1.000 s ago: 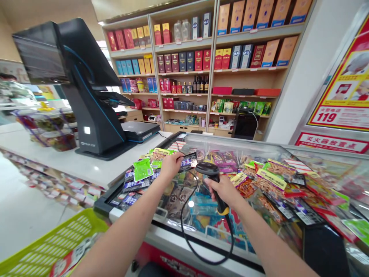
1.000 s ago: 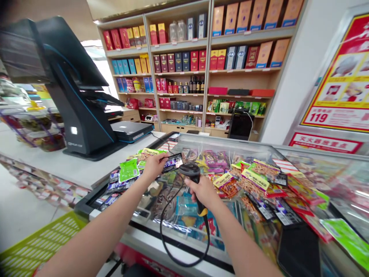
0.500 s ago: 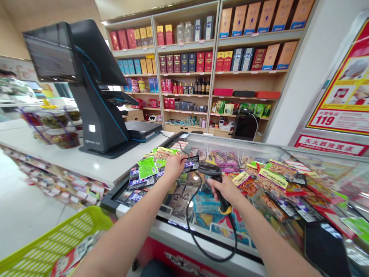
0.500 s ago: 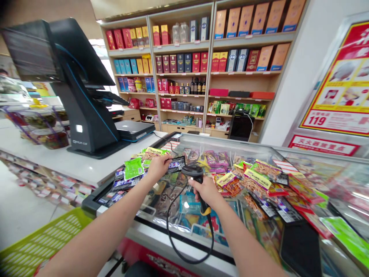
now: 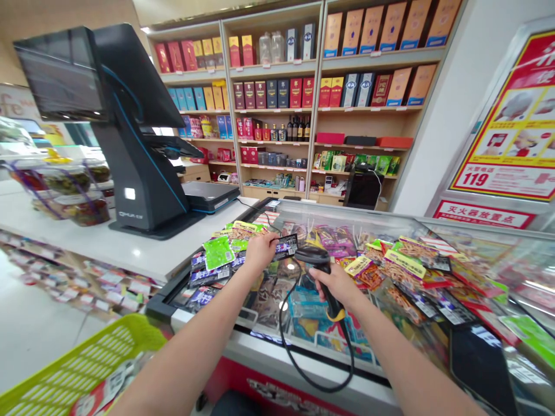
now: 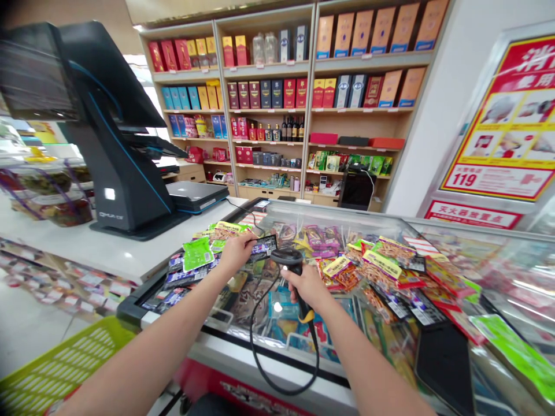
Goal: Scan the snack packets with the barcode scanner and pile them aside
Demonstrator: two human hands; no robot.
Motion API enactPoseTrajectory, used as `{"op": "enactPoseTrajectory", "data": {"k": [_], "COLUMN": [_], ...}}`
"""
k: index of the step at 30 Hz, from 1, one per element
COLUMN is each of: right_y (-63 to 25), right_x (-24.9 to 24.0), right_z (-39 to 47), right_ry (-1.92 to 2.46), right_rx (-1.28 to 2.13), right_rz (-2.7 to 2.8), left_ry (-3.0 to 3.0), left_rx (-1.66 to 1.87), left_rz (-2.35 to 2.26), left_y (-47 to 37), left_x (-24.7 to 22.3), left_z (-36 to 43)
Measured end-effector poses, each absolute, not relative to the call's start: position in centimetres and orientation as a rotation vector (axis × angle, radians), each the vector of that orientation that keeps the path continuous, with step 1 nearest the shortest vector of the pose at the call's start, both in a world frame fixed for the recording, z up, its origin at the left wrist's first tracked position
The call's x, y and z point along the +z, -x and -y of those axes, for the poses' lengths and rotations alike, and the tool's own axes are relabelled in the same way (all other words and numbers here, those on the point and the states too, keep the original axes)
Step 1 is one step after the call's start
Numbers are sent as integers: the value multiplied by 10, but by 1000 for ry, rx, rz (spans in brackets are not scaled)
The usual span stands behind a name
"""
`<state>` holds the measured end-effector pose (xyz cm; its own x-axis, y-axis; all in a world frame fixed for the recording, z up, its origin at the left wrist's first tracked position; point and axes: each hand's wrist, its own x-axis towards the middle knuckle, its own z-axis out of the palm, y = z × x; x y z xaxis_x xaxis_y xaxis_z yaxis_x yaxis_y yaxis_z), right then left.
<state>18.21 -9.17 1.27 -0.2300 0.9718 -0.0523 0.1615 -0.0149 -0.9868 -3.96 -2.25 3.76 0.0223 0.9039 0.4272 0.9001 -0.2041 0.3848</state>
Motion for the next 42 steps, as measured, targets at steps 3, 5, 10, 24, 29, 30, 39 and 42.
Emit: {"op": "enactPoseTrajectory", "data": {"k": [3,5,10,24,29,30,39,42], "right_y": [-181,-181,-183,-192,-207,-210,-206,-203], "right_x": [13,15,20,28,43,44,25,20], "right_z": [90,90,88,90,95,96,96,95], "right_ry": [1224,1244,1289,1267,1217,1215,1272,1263], "right_rx": [1346,1330,1271,1331,1274,1270,1325,1287], "right_rz": [1459,1443,1435,1357,1352,1345,1324,1362], "left_ry": [-2223,-2223,-2365,-2066,-1414,-1343,-1402,-1433], "left_rx": [987,948,771,948,1469,1533,1726,1728], "left_rz": [-1904,-1867,-1832,-1465,-1263,-1215,-1323,-1341], "left_y": [40,39,30,34,10,4,2,4], "left_x": [38,38,29,17,18,16,-3,-2], "left_z": [14,8,2,5,-21,-23,-16,-14]}}
